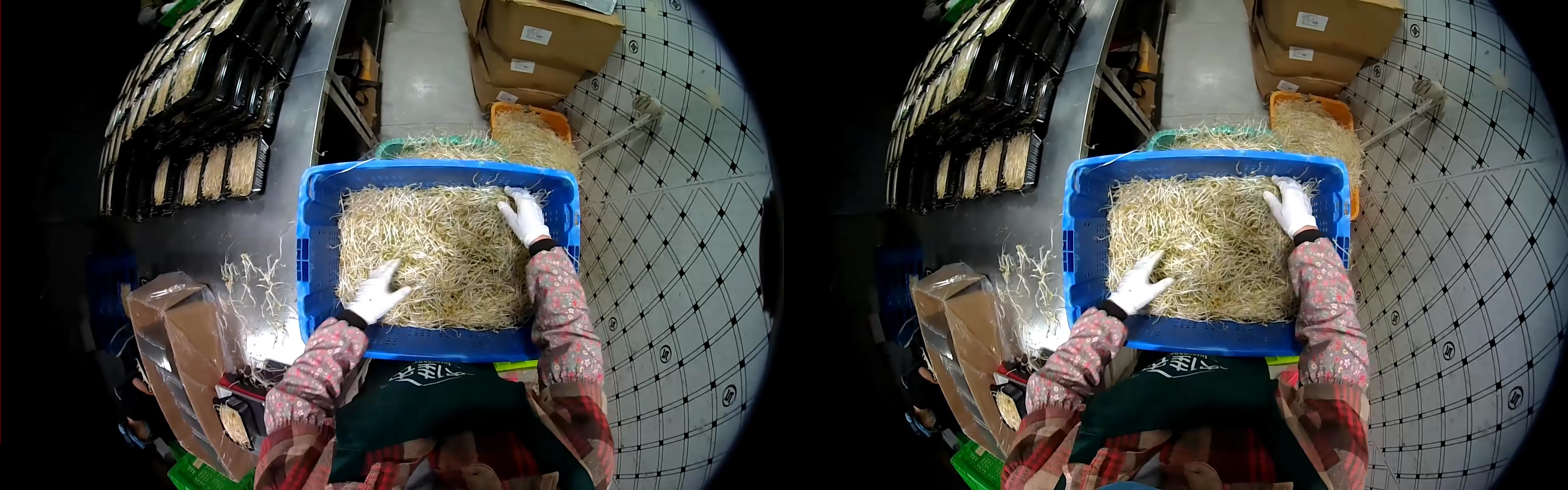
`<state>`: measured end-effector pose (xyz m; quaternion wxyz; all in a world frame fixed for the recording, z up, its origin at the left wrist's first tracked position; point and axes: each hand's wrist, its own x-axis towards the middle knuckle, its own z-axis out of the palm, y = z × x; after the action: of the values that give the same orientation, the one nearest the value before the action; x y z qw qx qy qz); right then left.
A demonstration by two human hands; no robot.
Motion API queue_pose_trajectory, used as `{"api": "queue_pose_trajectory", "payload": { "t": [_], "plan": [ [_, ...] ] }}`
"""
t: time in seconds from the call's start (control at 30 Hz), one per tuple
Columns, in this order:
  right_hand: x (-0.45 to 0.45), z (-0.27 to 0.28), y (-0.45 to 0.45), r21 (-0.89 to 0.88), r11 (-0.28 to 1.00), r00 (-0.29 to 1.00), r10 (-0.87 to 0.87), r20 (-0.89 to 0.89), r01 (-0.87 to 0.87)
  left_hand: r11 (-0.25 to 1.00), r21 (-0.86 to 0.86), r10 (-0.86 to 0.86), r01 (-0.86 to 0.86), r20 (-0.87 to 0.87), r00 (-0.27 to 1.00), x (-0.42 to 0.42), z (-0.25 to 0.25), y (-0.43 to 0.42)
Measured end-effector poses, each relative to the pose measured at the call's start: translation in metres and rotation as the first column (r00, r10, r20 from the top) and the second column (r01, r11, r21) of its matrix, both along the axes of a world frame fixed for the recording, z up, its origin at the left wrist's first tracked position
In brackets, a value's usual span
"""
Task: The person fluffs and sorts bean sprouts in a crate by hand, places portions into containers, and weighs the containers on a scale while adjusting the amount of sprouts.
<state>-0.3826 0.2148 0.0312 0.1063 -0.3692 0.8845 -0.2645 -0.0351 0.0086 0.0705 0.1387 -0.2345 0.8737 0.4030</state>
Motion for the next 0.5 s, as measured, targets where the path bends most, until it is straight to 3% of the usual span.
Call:
{"api": "queue_pose_trajectory", "payload": {
  "t": [0.13, 0.23, 0.27, 0.33, 0.4, 0.43, 0.47, 0.5],
  "plan": [
    [-0.006, -0.022, -0.023, 0.354, 0.927, 0.992, -0.106, -0.073, 0.125, 0.874, 0.472, 0.114, -0.118, 0.038, 0.993, -0.057, -0.026, 0.054],
    [0.008, -0.030, -0.024, 0.294, 0.939, 0.981, -0.191, 0.021, 0.176, 0.609, 0.750, 0.232, -0.258, 0.143, 0.962, -0.069, -0.040, 0.099],
    [0.010, -0.031, -0.023, 0.317, 0.937, 0.987, -0.158, 0.010, 0.147, 0.553, 0.775, 0.235, -0.306, 0.208, 0.950, -0.066, -0.048, 0.107],
    [0.024, -0.002, -0.023, 0.544, 0.839, 0.948, -0.164, 0.272, -0.011, 0.461, 0.779, 0.278, -0.425, 0.329, 0.903, -0.060, -0.044, 0.113],
    [0.056, -0.020, 0.000, 0.337, 0.938, 0.997, -0.077, -0.017, 0.078, 0.338, 0.809, 0.279, -0.481, 0.402, 0.872, -0.058, -0.045, 0.110],
    [0.062, -0.023, 0.006, 0.190, 0.978, 0.995, -0.068, -0.078, 0.082, 0.267, 0.814, 0.299, -0.516, 0.439, 0.847, -0.059, -0.048, 0.113],
    [0.058, -0.025, 0.011, 0.158, 0.985, 0.996, -0.055, -0.077, 0.067, 0.195, 0.814, 0.316, -0.548, 0.476, 0.820, -0.060, -0.051, 0.114],
    [0.046, -0.019, 0.008, 0.251, 0.966, 0.996, -0.082, 0.040, 0.069, 0.199, 0.816, 0.316, -0.542, 0.470, 0.824, -0.063, -0.054, 0.116]
  ]
}}
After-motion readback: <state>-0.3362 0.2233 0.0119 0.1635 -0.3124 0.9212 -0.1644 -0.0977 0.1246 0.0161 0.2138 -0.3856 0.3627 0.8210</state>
